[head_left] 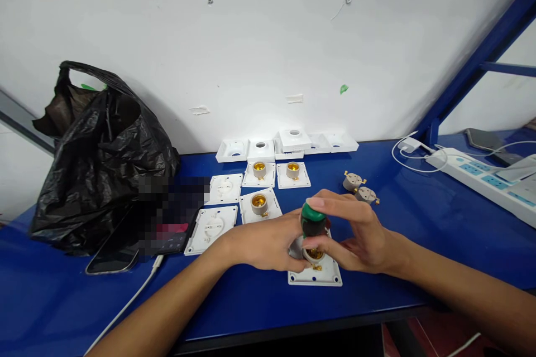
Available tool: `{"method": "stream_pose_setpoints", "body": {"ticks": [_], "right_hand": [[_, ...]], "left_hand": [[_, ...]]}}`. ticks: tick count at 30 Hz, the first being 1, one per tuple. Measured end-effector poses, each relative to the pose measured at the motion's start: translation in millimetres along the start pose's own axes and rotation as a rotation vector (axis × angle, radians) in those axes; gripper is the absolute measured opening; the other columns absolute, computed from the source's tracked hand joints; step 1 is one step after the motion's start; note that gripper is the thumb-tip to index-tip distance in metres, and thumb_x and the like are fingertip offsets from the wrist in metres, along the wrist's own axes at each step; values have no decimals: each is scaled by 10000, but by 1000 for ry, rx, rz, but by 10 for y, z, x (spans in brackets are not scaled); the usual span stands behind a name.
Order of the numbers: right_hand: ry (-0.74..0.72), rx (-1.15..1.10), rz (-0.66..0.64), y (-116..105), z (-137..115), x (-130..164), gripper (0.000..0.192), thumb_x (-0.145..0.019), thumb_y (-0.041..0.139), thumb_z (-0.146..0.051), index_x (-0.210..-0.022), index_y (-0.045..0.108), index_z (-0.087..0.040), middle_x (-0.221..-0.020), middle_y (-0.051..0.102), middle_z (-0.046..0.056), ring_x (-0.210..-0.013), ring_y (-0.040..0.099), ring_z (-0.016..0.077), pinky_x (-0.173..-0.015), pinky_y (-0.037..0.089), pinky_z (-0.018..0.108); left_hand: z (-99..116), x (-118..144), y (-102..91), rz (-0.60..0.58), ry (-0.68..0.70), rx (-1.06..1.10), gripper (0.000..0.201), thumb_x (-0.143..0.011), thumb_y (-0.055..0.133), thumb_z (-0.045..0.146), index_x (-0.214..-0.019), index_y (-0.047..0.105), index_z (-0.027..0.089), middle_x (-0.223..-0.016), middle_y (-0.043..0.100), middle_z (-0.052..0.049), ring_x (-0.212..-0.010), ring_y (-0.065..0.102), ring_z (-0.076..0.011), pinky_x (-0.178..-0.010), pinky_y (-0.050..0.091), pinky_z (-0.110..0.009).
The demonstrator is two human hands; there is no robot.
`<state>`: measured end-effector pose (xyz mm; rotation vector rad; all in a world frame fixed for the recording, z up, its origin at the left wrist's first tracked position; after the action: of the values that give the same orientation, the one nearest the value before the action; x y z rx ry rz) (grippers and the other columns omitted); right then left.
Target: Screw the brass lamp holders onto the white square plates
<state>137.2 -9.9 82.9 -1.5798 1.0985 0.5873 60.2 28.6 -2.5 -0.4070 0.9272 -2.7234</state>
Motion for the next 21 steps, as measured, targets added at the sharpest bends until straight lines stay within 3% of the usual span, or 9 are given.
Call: {"method": "stream_pose_setpoints", "body": {"ticks": [5, 15, 21], "right_hand": [[3, -52, 29, -32, 29, 11, 644, -967, 704, -123, -1522, 413, -275, -769, 559, -62, -594, 521, 128, -513, 422, 259], [-37, -141, 50, -29, -3, -7, 591, -972, 660, -166, -1515, 442, -249, -735, 547, -62, -597, 543, 150, -520, 440, 287], [-37, -125, 68, -58, 20, 14, 614, -945, 688, -110, -1498, 451, -229, -773, 546, -60, -578, 512, 118, -505, 407, 265]], "left_hand": [[3, -10, 3, -14, -34, -20, 195, -889, 672, 228, -1078, 638, 197, -998, 697, -12, -1011, 662, -213, -918, 509, -299], [-3, 3, 13, 13, -67, 29, 317, -873, 672, 183, -1185, 620, 194, -1137, 695, -31, -985, 653, -192, -899, 517, -286], [6, -16, 36, -13, -42, 39, 219, -871, 663, 153, -1076, 601, 198, -1008, 682, 8, -889, 637, -164, -871, 507, -276]]}}
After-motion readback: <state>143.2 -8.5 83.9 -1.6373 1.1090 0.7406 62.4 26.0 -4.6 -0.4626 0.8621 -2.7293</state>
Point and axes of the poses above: each hand's wrist, its own x-axis away from the middle knuckle, its own y-axis out of the palm, z = x × y, the point moved 9 cm from there along -x, towards the middle knuckle
